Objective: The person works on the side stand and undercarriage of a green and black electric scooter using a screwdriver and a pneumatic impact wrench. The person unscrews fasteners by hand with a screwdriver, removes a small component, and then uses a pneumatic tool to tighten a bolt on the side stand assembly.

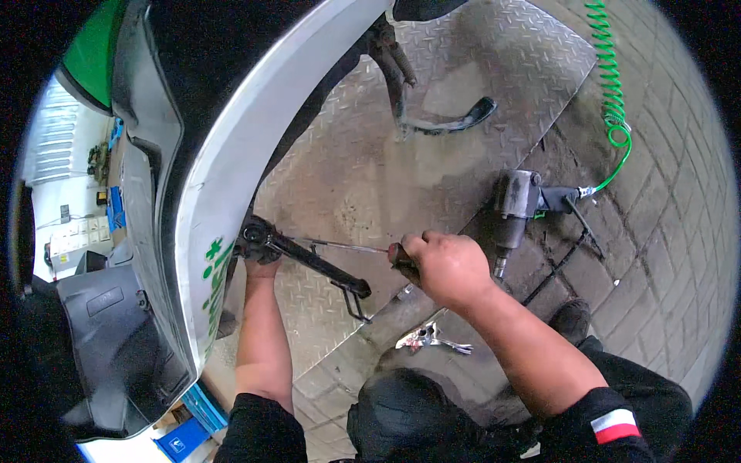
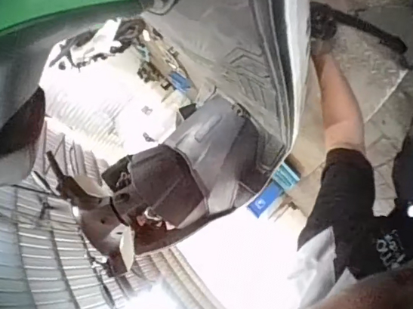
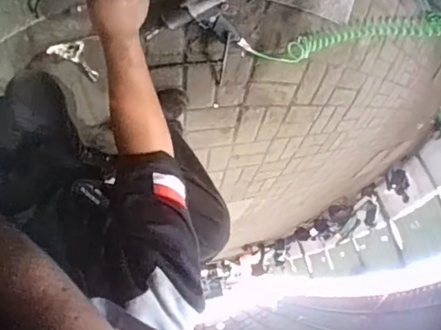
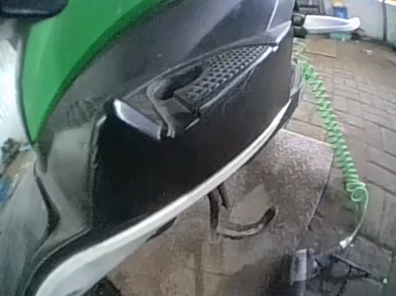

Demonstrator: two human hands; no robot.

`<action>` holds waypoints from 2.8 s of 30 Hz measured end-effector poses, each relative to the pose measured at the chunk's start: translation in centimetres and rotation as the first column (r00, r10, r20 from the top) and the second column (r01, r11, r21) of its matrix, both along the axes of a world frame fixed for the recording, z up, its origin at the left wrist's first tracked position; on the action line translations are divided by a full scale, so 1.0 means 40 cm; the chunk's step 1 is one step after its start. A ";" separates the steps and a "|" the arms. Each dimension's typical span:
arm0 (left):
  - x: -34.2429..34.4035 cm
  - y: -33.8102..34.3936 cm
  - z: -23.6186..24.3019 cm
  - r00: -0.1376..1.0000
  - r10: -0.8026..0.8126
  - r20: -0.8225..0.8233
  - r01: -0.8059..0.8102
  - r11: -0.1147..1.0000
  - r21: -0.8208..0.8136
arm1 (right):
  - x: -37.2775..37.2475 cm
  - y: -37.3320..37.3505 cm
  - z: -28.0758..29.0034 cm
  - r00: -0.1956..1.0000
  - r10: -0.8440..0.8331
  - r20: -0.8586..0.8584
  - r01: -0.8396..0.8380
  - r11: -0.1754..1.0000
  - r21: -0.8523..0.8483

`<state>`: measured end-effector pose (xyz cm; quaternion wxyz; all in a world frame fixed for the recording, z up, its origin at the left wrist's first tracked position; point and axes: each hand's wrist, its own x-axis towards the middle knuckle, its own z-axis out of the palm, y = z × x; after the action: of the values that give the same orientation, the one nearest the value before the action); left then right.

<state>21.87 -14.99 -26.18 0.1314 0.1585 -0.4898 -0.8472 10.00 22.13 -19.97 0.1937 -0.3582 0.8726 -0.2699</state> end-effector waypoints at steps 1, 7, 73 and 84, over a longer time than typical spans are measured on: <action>-0.016 0.016 0.018 0.999 -0.012 -0.032 0.016 0.995 0.101 | -0.002 -0.001 0.009 1.000 0.008 -0.001 -0.008 1.000 -0.005; -0.078 0.129 0.131 0.958 0.241 0.156 -0.201 0.950 -0.239 | -0.024 0.000 0.010 0.999 0.032 -0.025 -0.032 0.999 -0.005; -0.014 0.262 0.084 0.904 0.210 0.372 0.324 0.232 -0.917 | -0.206 -0.111 0.384 0.551 0.236 -0.801 -0.288 0.954 0.083; -0.019 0.317 0.103 0.915 0.237 0.325 0.316 0.078 -0.946 | -0.219 -0.083 0.367 0.557 0.142 -0.818 -0.305 0.951 -0.043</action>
<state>21.12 -2.31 -22.06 0.0766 0.1815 -0.9514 -0.2367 1.25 18.80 -5.29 -0.2233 -0.5652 0.7836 -0.1288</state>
